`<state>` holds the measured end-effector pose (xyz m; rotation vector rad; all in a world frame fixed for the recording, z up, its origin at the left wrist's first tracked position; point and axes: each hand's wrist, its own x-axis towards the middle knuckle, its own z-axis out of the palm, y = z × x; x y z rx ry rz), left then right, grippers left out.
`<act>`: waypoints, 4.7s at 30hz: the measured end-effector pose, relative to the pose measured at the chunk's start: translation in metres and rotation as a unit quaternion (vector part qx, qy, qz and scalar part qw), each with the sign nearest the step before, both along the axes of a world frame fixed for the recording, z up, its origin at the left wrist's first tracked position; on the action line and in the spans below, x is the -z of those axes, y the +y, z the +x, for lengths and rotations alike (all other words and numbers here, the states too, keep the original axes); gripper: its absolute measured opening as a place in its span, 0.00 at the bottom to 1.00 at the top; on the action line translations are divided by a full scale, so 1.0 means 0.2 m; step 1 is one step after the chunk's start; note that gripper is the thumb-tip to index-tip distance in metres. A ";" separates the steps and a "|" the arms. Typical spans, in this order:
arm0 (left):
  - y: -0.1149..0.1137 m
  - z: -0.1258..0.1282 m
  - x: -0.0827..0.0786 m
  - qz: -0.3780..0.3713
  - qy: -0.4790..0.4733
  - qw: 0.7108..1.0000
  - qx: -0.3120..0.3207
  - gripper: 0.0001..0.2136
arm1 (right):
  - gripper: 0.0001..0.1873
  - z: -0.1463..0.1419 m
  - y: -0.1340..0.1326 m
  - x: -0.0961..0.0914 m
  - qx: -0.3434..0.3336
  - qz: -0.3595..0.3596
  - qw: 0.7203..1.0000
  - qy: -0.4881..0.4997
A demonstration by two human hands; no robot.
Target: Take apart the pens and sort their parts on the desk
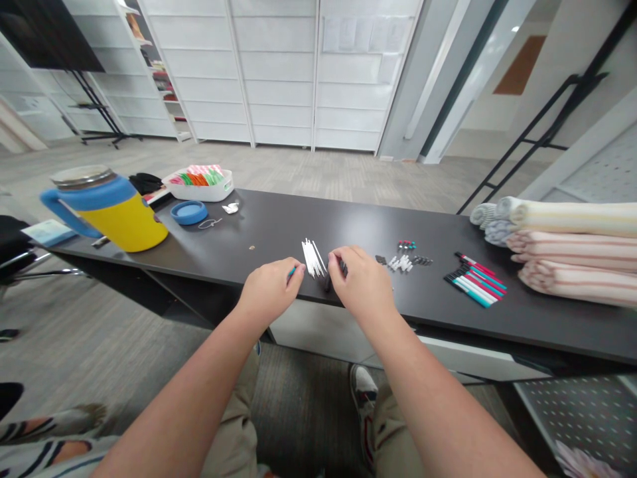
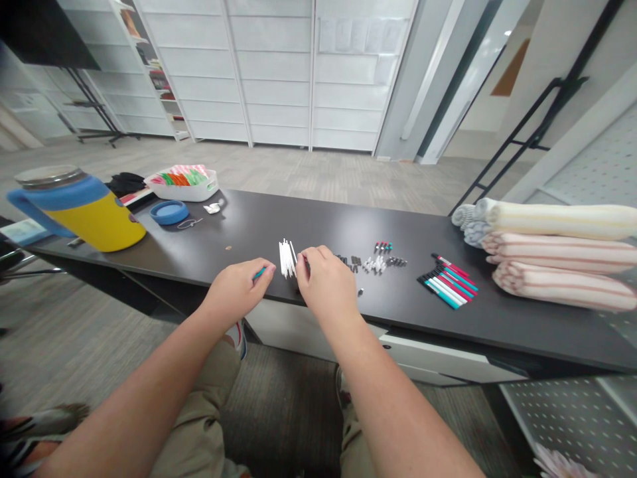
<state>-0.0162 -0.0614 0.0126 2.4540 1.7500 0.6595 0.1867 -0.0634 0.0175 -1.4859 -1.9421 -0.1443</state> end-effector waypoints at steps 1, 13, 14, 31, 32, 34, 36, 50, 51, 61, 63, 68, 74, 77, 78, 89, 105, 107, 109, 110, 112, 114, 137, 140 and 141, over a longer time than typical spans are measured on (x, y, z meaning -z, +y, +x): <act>0.00 0.00 0.00 0.002 -0.012 1.000 0.007 0.13 | 0.11 0.01 -0.01 -0.01 -0.008 -0.001 1.000 0.012; -0.08 0.09 0.01 0.031 -0.070 0.980 0.185 0.28 | 0.11 0.09 -0.15 -0.02 -0.227 -0.104 0.960 0.128; -0.09 0.10 0.02 0.035 -0.069 0.977 0.200 0.29 | 0.10 0.11 -0.15 -0.02 -0.232 -0.107 0.958 0.131; -0.01 0.16 0.03 -0.087 -0.405 0.900 0.135 0.11 | 0.15 0.28 -0.13 0.03 -0.126 -0.254 0.867 0.409; -0.01 0.17 0.03 -0.102 -0.434 0.886 0.131 0.12 | 0.15 0.27 -0.13 0.03 -0.129 -0.264 0.857 0.423; -0.01 0.19 0.02 -0.121 -0.474 0.864 0.118 0.12 | 0.15 0.25 -0.13 0.04 -0.134 -0.279 0.840 0.446; -0.01 0.21 0.01 -0.126 -0.493 0.854 0.104 0.13 | 0.15 0.23 -0.13 0.05 -0.136 -0.288 0.829 0.460; 0.04 0.28 0.04 -0.106 -0.618 0.772 0.106 0.22 | 0.13 0.15 -0.10 0.11 -0.138 -0.295 0.825 0.462; 0.04 0.28 0.04 -0.103 -0.622 0.769 0.109 0.22 | 0.13 0.15 -0.09 0.11 -0.137 -0.295 0.827 0.458; 0.07 0.33 0.06 -0.084 -0.615 0.778 0.096 0.22 | 0.11 0.15 -0.06 0.12 -0.118 -0.304 0.845 0.424; 0.07 0.34 0.06 -0.089 -0.611 0.780 0.098 0.21 | 0.11 0.15 -0.06 0.12 -0.116 -0.307 0.845 0.422; 0.07 0.34 0.04 -0.099 -0.610 0.781 0.092 0.20 | 0.13 0.15 -0.05 0.12 -0.116 -0.318 0.843 0.419; 0.09 0.32 0.05 -0.098 -0.628 0.767 0.086 0.20 | 0.11 0.16 -0.06 0.11 -0.103 -0.320 0.857 0.391; 0.10 0.31 0.05 -0.093 -0.644 0.756 0.080 0.20 | 0.10 0.16 -0.06 0.11 -0.100 -0.315 0.863 0.383; 0.10 0.31 0.06 -0.093 -0.650 0.750 0.076 0.21 | 0.10 0.16 -0.06 0.11 -0.101 -0.313 0.864 0.382; 0.11 0.29 0.01 -0.099 -0.732 0.673 0.043 0.14 | 0.12 0.15 -0.09 0.10 -0.097 -0.281 0.878 0.375; 0.01 0.28 0.01 -0.003 -0.377 0.913 0.156 0.08 | 0.09 0.13 -0.18 -0.01 -0.130 -0.230 0.895 0.359; 0.02 0.28 0.01 -0.005 -0.378 0.912 0.158 0.07 | 0.09 0.13 -0.18 -0.01 -0.123 -0.230 0.899 0.353; 0.01 0.28 0.01 -0.014 -0.385 0.910 0.157 0.07 | 0.10 0.14 -0.18 0.00 -0.123 -0.228 0.902 0.346; 0.01 0.28 0.02 -0.020 -0.388 0.908 0.154 0.07 | 0.11 0.14 -0.18 0.00 -0.125 -0.228 0.903 0.343; 0.01 0.28 0.01 -0.038 -0.399 0.904 0.148 0.08 | 0.12 0.15 -0.19 -0.01 -0.132 -0.231 0.902 0.341; 0.01 0.28 0.01 -0.056 -0.426 0.892 0.138 0.09 | 0.12 0.16 -0.19 -0.01 -0.130 -0.235 0.904 0.334; 0.08 0.20 0.06 -0.053 -0.518 0.851 0.074 0.10 | 0.06 0.66 -0.06 0.06 0.111 -0.181 0.975 0.070; 0.07 0.19 0.07 -0.054 -0.509 0.856 0.068 0.11 | 0.06 0.66 -0.05 0.06 0.113 -0.191 0.973 0.056; 0.07 0.19 0.07 -0.054 -0.507 0.858 0.067 0.11 | 0.06 0.66 -0.05 0.06 0.114 -0.193 0.973 0.052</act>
